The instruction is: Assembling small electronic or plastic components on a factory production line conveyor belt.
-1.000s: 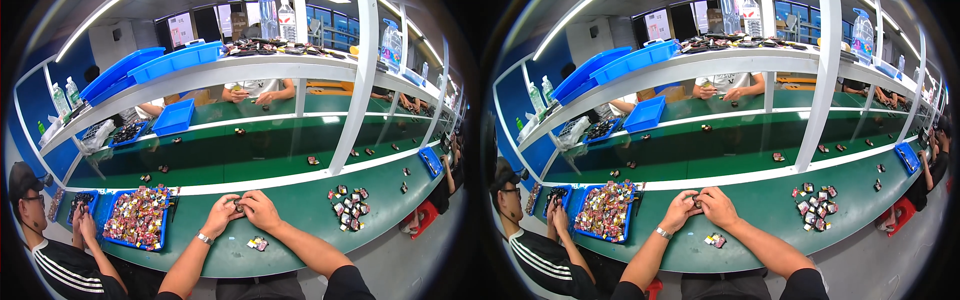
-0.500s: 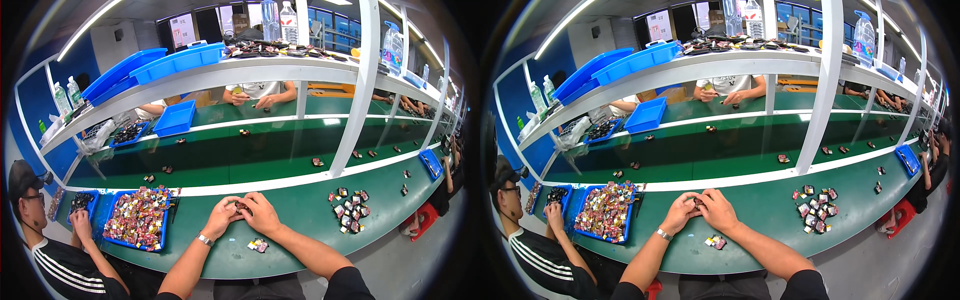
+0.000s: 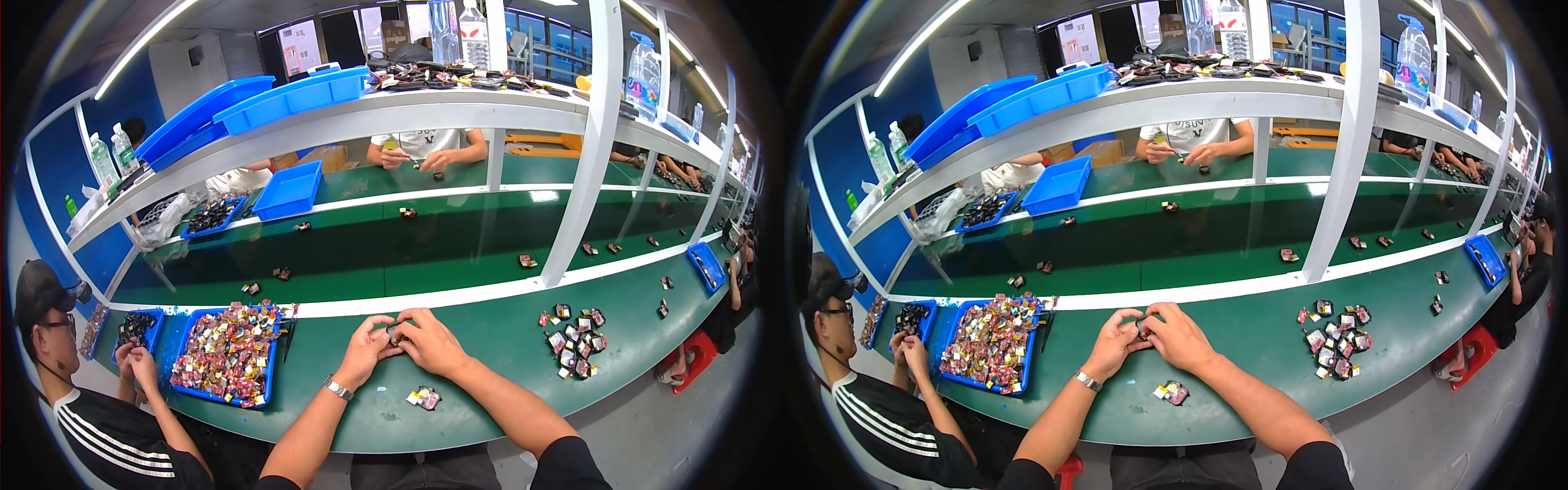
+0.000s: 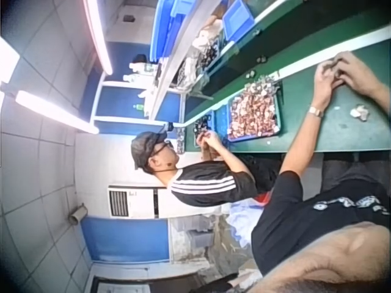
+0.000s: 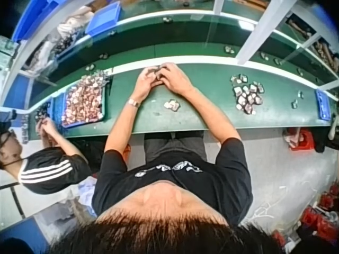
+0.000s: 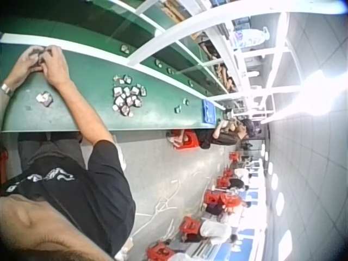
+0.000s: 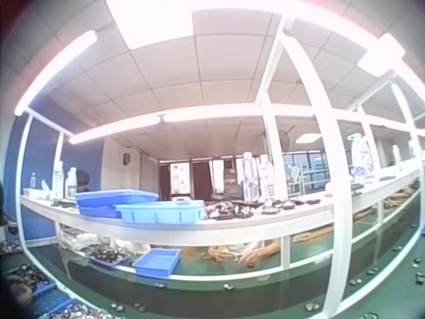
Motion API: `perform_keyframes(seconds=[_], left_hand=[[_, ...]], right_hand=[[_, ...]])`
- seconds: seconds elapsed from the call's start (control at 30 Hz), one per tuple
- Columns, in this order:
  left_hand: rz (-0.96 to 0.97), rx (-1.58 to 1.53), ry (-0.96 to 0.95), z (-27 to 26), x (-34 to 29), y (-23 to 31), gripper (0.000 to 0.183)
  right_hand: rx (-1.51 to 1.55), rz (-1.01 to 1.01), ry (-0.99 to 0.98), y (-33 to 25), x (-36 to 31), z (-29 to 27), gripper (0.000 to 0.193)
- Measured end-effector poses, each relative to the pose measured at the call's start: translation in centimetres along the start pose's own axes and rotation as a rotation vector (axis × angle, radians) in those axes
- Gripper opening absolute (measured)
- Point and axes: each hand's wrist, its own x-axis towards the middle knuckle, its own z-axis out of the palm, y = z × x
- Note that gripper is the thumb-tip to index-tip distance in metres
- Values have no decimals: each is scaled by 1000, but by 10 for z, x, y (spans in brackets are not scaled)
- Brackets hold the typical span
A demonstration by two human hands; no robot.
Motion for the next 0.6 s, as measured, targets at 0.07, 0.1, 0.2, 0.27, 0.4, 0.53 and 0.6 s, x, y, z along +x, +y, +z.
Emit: perform_keyframes(seconds=[0.07,0.1,0.2,0.27,0.4,0.53,0.6], left_hand=[[11,12,-4,-4,1,-2,21],[11,21,-9,-6,1,-3,16],[11,32,-9,-8,2,-7,9],[9,34,-2,-8,3,-6,7],[-5,63,6,-6,2,-5,8],[6,61,-17,-6,1,-4,9],[-4,65,-14,-8,2,-6,9]], right_hand=[[-4,-2,-12,0,1,-1,18],[-10,-4,-23,0,1,-1,18],[-29,-31,-33,3,1,-3,17],[-29,-28,-25,4,1,-3,16],[49,62,-98,10,0,1,14],[82,50,-105,14,-1,1,14],[46,53,-104,15,-3,2,12]])
